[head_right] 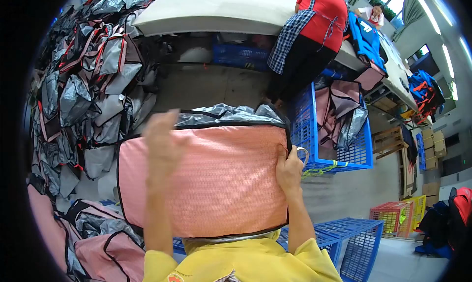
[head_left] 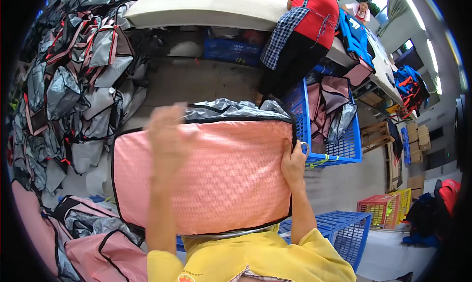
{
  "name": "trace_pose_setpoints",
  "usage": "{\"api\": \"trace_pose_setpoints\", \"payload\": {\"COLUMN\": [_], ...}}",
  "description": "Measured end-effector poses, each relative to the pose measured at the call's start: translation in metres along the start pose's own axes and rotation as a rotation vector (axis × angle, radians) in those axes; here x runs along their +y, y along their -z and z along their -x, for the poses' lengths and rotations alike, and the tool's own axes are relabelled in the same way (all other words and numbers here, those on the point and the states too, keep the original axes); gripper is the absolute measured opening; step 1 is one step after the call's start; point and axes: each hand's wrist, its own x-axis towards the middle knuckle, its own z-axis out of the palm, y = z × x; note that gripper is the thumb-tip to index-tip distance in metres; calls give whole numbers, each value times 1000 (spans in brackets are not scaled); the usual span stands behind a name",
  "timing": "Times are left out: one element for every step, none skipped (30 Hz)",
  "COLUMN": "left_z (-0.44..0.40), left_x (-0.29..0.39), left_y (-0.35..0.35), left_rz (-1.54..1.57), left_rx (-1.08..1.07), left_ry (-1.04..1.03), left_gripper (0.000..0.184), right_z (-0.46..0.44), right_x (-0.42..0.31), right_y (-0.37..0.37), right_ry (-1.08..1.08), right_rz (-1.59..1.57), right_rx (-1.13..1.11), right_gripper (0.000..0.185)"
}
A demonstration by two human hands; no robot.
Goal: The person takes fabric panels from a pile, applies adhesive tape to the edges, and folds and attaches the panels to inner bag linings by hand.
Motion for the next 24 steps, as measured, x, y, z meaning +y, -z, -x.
{"api": "trace_pose_setpoints", "payload": {"left_z": [9,29,36,78,118,144,143,172,151,169,162,173,176,177,173,169,169,171,168,171,175,178,184,191], "left_x": [-34,-89,-103,-149,-199,-232,-218,-206,-156,-149,-127,-125,-119,-116,-108,-108,-106,-104,-98,-96,-96,-94,-92,-91], "left_y": [5,8,23,2,-30,-45,-35,-54,-41,-53,-35,-29,-18,-12,0,11,21,28,30,31,30,29,30,28], "left_rz": [-149,-143,-436,-671,-338,-4,195,57,-2,153,247,278,176,169,309,265,240,221,226,244,250,327,404,403], "left_rx": [82,44,-89,34,-43,-112,-441,-314,-323,-60,-84,-103,-143,-102,-64,-74,-90,-95,-114,-135,-131,-82,-35,-27], "left_ry": [66,213,500,530,742,945,1099,777,904,836,985,1025,916,852,866,781,689,725,773,822,825,871,920,919], "left_gripper": [62,60,65,65,64,64,60,54,47,46,43,41,38,35,32,32,32,32,30,28,28,27,26,26], "right_z": [-5,-12,-15,-16,-17,-15,-12,-9,-4,-3,-6,-7,-15,-17,-28,-29,-32,-32,-32,-30,-32,-33,-33,-34], "right_x": [9,13,27,47,62,71,86,107,154,200,223,210,222,199,221,212,203,188,178,170,169,170,170,169], "right_y": [1,8,9,2,-5,-9,-17,-27,-41,-52,-52,-46,-44,-41,-40,-43,-41,-41,-42,-39,-37,-33,-29,-28], "right_ry": [23,-100,-115,-100,-78,-162,-164,-164,69,322,406,128,90,2,-121,-100,-83,-73,-59,-46,-40,-59,-80,-98], "right_rz": [25,31,37,-27,-99,-131,-62,6,248,466,523,255,210,43,10,-18,-37,-37,-117,-185,-181,-173,-164,-161], "right_rx": [41,-67,-65,-38,-16,-42,-29,-25,19,56,55,2,-52,-20,-111,-81,-37,-76,-72,-63,-62,-72,-87,-102], "right_gripper": [63,68,68,69,69,68,66,64,59,55,42,34,38,43,52,57,64,64,68,73,73,73,72,72]}}
